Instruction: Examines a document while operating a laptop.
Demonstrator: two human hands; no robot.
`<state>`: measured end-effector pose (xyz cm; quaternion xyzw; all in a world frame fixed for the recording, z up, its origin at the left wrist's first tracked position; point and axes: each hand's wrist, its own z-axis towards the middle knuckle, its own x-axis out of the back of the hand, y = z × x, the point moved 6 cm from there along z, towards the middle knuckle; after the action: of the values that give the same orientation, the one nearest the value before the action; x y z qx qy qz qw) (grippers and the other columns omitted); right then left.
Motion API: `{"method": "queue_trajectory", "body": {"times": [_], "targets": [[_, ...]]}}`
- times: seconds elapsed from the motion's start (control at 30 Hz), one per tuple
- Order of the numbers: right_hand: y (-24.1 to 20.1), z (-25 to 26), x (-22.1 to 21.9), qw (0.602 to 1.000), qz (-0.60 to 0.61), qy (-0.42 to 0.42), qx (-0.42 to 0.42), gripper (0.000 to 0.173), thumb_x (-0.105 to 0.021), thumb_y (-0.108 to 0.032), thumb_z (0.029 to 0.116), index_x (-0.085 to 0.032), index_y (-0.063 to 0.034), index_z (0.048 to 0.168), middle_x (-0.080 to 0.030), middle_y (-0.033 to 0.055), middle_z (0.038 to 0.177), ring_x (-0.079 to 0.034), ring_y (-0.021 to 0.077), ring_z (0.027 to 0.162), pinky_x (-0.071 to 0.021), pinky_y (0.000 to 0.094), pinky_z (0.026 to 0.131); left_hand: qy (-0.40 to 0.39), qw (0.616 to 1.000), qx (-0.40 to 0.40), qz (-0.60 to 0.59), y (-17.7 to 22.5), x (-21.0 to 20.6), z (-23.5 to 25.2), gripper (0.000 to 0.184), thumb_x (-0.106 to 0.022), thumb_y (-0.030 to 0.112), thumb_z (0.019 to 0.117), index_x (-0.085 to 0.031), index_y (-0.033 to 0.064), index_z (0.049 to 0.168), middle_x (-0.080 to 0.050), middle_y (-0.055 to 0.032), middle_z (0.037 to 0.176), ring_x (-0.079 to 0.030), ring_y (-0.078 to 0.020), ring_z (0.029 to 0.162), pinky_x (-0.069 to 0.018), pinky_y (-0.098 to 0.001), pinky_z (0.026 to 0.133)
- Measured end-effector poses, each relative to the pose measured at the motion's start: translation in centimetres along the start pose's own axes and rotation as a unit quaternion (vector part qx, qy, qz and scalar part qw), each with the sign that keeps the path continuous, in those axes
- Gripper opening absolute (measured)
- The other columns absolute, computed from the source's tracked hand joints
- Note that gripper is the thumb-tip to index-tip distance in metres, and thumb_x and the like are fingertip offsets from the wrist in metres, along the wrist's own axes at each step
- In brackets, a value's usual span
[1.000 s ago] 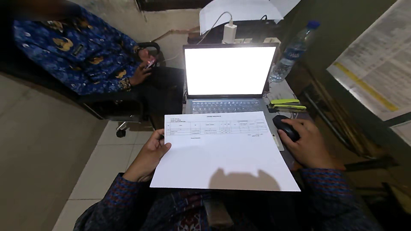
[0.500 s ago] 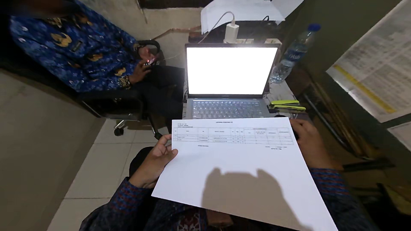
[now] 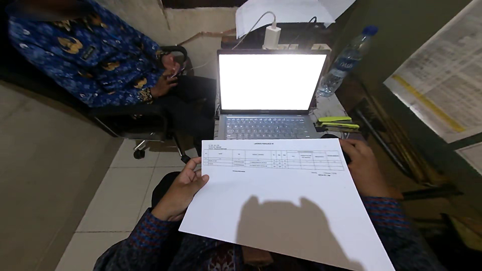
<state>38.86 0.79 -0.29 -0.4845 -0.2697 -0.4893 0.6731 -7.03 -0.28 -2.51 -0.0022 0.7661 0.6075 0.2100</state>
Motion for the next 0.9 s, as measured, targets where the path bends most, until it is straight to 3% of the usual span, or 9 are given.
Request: {"method": "queue_trajectory", "body": {"times": [0.6,0.9], "targets": [[0.08,0.02,-0.05,1.000,0.005,0.008,0.000,0.050,-0.054,-0.051,0.0967,-0.070,-0.0193,0.131,-0.063,0.0210,0.128,-0.060,0.0414,0.116,-0.0487,0.0632,0.093,-0.008,1.000,0.000,-0.006,0.44,-0.39,-0.15,0.044,-0.046,-0.007,0.1018,-0.035,0.0080,0.141,-0.072,-0.0146,0.114,-0.076,-0.0227,0.092,-0.0651,-0.0362,0.079],[-0.14,-0.01,0.09,1.000,0.006,0.010,0.011,0.049,-0.055,-0.049,0.0978,-0.070,-0.0174,0.131,-0.063,0.0211,0.128,-0.060,0.0415,0.118,-0.0483,0.0628,0.096,0.004,1.000,0.003,-0.001,0.08,-0.18,-0.06,0.043,-0.045,-0.007,0.1017,-0.037,0.0082,0.141,-0.072,-0.0164,0.112,-0.077,-0.0244,0.089,-0.0656,-0.0366,0.075]]}}
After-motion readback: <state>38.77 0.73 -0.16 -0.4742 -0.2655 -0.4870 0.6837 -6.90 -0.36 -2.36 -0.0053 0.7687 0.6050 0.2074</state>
